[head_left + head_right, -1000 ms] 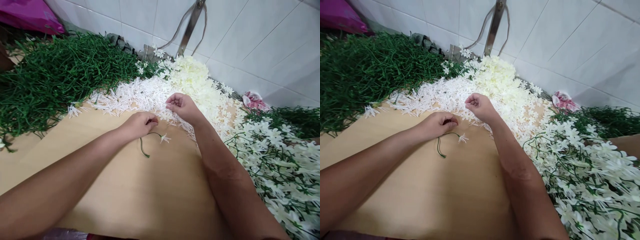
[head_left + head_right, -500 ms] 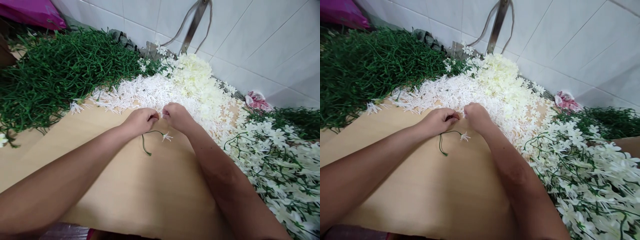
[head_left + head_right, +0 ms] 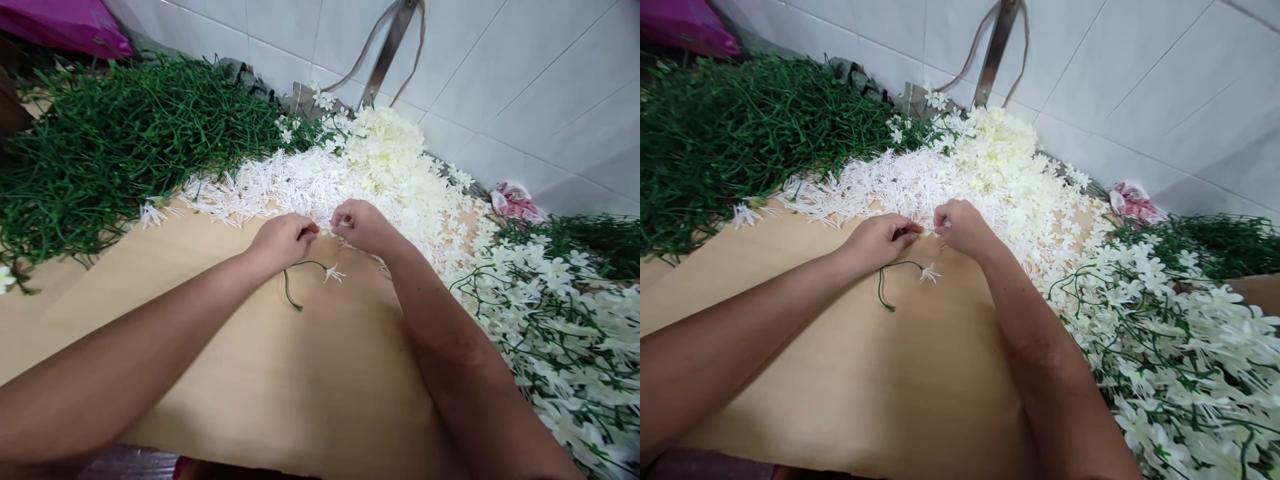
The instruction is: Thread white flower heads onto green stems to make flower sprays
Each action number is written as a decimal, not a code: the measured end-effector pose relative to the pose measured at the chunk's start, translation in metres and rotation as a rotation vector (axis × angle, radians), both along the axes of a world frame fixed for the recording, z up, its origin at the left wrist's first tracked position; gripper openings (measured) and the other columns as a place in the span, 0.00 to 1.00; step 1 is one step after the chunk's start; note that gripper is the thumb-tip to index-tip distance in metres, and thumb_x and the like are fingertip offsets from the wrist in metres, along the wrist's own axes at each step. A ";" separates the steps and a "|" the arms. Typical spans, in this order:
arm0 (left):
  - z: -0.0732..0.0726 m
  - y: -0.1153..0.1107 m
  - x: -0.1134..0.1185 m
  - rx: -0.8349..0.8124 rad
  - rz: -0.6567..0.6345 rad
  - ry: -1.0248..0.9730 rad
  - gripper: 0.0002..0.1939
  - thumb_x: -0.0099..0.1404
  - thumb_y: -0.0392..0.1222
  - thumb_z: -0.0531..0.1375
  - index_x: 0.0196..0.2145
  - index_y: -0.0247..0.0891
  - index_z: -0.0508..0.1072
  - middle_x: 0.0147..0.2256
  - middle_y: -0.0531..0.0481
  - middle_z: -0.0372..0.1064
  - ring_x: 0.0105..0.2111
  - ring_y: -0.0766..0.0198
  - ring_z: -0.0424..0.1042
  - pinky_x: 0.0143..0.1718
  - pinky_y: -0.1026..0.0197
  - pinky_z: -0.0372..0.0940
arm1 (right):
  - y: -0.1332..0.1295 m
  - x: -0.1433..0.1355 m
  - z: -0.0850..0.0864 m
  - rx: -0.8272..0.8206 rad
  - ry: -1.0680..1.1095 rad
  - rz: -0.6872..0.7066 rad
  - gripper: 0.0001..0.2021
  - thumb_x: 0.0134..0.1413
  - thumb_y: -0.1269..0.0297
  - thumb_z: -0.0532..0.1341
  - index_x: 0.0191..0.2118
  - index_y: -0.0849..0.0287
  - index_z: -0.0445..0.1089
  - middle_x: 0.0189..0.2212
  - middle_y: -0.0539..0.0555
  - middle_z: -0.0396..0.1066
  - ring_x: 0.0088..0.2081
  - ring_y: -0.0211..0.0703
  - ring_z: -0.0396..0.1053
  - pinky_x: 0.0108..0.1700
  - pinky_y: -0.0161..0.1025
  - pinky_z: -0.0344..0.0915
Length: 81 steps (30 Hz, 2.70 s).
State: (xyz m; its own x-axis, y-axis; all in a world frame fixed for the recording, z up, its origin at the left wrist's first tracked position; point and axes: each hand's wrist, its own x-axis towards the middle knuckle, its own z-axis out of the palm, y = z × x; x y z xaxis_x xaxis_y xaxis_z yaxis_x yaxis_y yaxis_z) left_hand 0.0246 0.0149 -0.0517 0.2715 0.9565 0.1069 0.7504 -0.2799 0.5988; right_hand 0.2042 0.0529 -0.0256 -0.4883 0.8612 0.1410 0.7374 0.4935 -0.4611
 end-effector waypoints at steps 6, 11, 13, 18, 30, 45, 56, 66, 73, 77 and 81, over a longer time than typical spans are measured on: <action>-0.002 -0.001 0.001 -0.020 0.020 -0.011 0.12 0.61 0.40 0.55 0.39 0.36 0.75 0.36 0.45 0.74 0.35 0.60 0.70 0.38 0.58 0.62 | -0.007 -0.013 -0.005 0.068 -0.076 0.074 0.05 0.45 0.77 0.59 0.24 0.62 0.67 0.25 0.52 0.67 0.32 0.39 0.60 0.38 0.38 0.56; -0.002 0.004 0.000 -0.140 0.133 -0.392 0.13 0.59 0.45 0.58 0.38 0.34 0.72 0.31 0.49 0.71 0.30 0.65 0.67 0.32 0.63 0.60 | -0.005 -0.010 0.003 -0.103 0.277 0.028 0.03 0.47 0.70 0.60 0.26 0.60 0.66 0.21 0.47 0.63 0.25 0.33 0.57 0.30 0.35 0.55; 0.002 0.005 -0.001 -0.186 0.140 -0.554 0.10 0.59 0.43 0.59 0.34 0.33 0.71 0.28 0.51 0.69 0.28 0.68 0.65 0.30 0.65 0.59 | -0.005 -0.011 0.003 -0.130 0.366 0.035 0.03 0.47 0.68 0.61 0.26 0.60 0.66 0.21 0.47 0.62 0.25 0.32 0.56 0.29 0.34 0.55; 0.015 0.002 0.000 -0.292 0.168 -0.753 0.05 0.57 0.38 0.61 0.27 0.35 0.68 0.19 0.56 0.62 0.22 0.70 0.62 0.26 0.66 0.58 | -0.008 -0.020 -0.005 -0.120 0.420 0.037 0.03 0.47 0.69 0.61 0.26 0.60 0.66 0.25 0.48 0.64 0.26 0.33 0.57 0.31 0.35 0.58; 0.011 0.004 -0.001 -0.325 0.236 -0.809 0.05 0.58 0.32 0.59 0.26 0.35 0.66 0.18 0.57 0.62 0.17 0.74 0.58 0.20 0.68 0.52 | -0.007 -0.020 0.005 -0.092 0.666 -0.080 0.03 0.47 0.68 0.61 0.28 0.59 0.65 0.24 0.48 0.62 0.28 0.34 0.60 0.32 0.35 0.60; 0.010 0.005 -0.002 -0.320 0.224 -0.838 0.05 0.57 0.33 0.59 0.26 0.35 0.65 0.20 0.56 0.64 0.19 0.74 0.60 0.22 0.68 0.56 | -0.014 -0.025 -0.003 0.155 0.316 0.016 0.03 0.49 0.73 0.58 0.28 0.58 0.65 0.33 0.53 0.67 0.40 0.42 0.65 0.41 0.42 0.63; 0.009 0.005 -0.002 -0.309 0.190 -0.826 0.05 0.56 0.31 0.59 0.25 0.35 0.65 0.19 0.57 0.61 0.18 0.74 0.58 0.22 0.68 0.55 | -0.014 -0.028 -0.012 0.246 0.200 0.049 0.04 0.50 0.72 0.56 0.28 0.58 0.63 0.33 0.56 0.70 0.39 0.44 0.66 0.45 0.43 0.62; 0.007 0.008 -0.006 -0.342 0.182 -0.999 0.06 0.51 0.29 0.62 0.25 0.34 0.67 0.22 0.56 0.64 0.21 0.73 0.63 0.24 0.68 0.59 | -0.016 -0.034 -0.024 -0.061 0.528 0.028 0.03 0.50 0.69 0.60 0.29 0.58 0.64 0.36 0.54 0.70 0.38 0.38 0.69 0.42 0.39 0.67; 0.011 0.007 -0.005 -0.362 0.187 -1.019 0.06 0.52 0.27 0.61 0.29 0.34 0.69 0.23 0.56 0.65 0.22 0.74 0.64 0.24 0.68 0.61 | -0.012 -0.034 -0.022 -0.205 0.638 -0.035 0.04 0.48 0.69 0.60 0.28 0.59 0.63 0.26 0.49 0.68 0.29 0.34 0.67 0.34 0.36 0.65; 0.011 0.008 -0.006 -0.378 0.208 -1.010 0.08 0.52 0.26 0.62 0.28 0.34 0.68 0.22 0.57 0.66 0.22 0.73 0.67 0.25 0.67 0.63 | -0.011 -0.034 -0.021 -0.229 0.670 -0.043 0.04 0.48 0.69 0.60 0.28 0.59 0.63 0.25 0.48 0.67 0.28 0.34 0.65 0.33 0.36 0.64; 0.012 0.009 -0.005 -0.399 0.225 -1.007 0.07 0.54 0.24 0.60 0.27 0.33 0.68 0.19 0.56 0.66 0.21 0.73 0.67 0.24 0.69 0.62 | -0.010 -0.033 -0.021 -0.239 0.681 -0.037 0.04 0.48 0.69 0.61 0.28 0.59 0.64 0.24 0.47 0.66 0.27 0.33 0.64 0.33 0.36 0.64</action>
State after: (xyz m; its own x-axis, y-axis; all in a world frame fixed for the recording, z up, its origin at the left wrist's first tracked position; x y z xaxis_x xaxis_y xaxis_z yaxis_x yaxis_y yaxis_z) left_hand 0.0193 0.0240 -0.0395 0.0492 0.9880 -0.1461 -0.1219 0.1511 0.9810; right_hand 0.1711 0.0428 -0.0468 -0.3290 0.9209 0.2091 0.2622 0.3018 -0.9166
